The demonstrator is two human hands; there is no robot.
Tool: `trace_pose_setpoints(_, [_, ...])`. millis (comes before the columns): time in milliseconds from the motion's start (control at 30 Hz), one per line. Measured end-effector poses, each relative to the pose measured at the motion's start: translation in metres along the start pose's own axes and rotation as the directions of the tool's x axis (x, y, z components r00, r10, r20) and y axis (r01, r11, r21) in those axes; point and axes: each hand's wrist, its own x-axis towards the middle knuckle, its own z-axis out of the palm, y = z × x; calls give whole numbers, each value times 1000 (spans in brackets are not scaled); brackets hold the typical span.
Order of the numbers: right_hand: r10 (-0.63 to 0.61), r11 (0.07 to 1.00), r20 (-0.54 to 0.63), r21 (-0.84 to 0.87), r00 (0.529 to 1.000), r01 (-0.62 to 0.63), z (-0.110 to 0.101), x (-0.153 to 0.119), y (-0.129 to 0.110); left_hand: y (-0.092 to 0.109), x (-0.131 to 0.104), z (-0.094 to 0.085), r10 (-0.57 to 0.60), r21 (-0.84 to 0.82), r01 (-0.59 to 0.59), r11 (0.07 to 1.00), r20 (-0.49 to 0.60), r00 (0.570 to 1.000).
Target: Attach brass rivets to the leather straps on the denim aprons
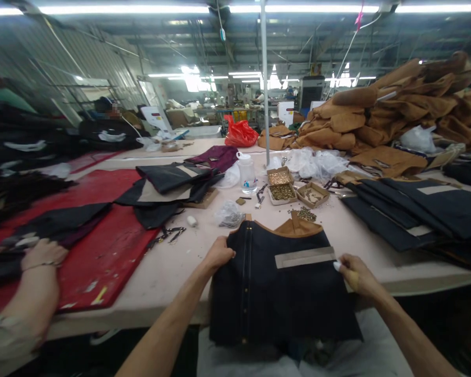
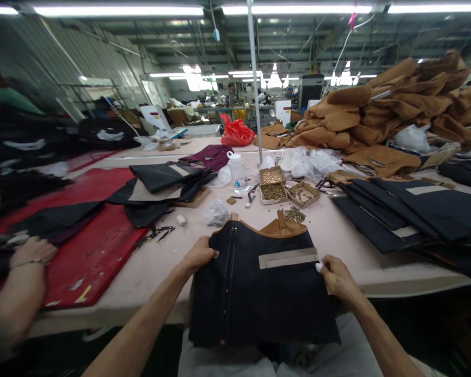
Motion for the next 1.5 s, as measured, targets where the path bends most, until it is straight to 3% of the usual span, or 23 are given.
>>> trace_pose_setpoints(100, [-5, 942, -98, -335, 995, -28, 21, 4, -21, -6, 0, 0, 99, 255, -61, 965, -139, 985])
trace_pose_setpoints(167, [-151, 883, -169, -466, 974, 56, 29, 12, -35, -9, -4, 17, 226, 364, -161, 917, -142, 964])
trace_pose_setpoints(267, [-431, 839, -111, -415, 895, 352, 42, 32, -53, -19, -11, 56, 403, 412, -384, 826, 42, 914])
trace_pose_setpoints(367, [-554, 797, -31, -309, 832, 519, 59, 65, -58, -39, -11, 89, 510, 493, -560, 666, 248, 824])
trace_pose_setpoints(467, [-506, 820, -69, -345, 860, 456, 72, 108, -54, -59, -7, 102, 544, 586, -583, 563, 268, 795])
trace_pose_setpoints(633, [-287, 857, -55, -461, 956, 231, 92, 170, -62, -68, 0, 100, 553, 602, -576, 553, 251, 794])
trace_pose_setpoints(733, [-237, 868, -43, -458, 970, 192, 114, 186, -75, -68, 2, 100, 557, 602, -574, 555, 244, 794])
trace_pose_setpoints(867, [-281, 859, -32, -455, 959, 236, 136, 192, -93, -69, 5, 101, 574, 595, -579, 557, 228, 786])
trace_pose_setpoints(933, [-321, 844, -12, -456, 947, 281, 134, 194, -97, -70, 6, 101, 581, 589, -585, 557, 226, 782])
trace_pose_setpoints(1033, [-323, 843, -41, -467, 946, 267, 107, 198, -88, -70, 8, 100, 587, 583, -588, 561, 222, 779])
trace_pose_setpoints(1167, [-153, 873, -189, -486, 970, 43, 51, 202, -47, -71, 11, 100, 588, 591, -580, 560, 210, 781])
trace_pose_setpoints(1267, [-54, 869, -203, -492, 978, -55, 23, 203, -16, -71, 12, 101, 587, 597, -578, 557, 209, 782])
trace_pose_setpoints(1367, [-30, 863, -148, -503, 989, -50, 18, 208, -2, -70, 11, 100, 581, 604, -573, 554, 212, 786])
trace_pose_setpoints(1500, [-8, 843, -75, -537, 997, -33, 22, 220, -1, -70, 9, 100, 575, 615, -568, 547, 217, 789])
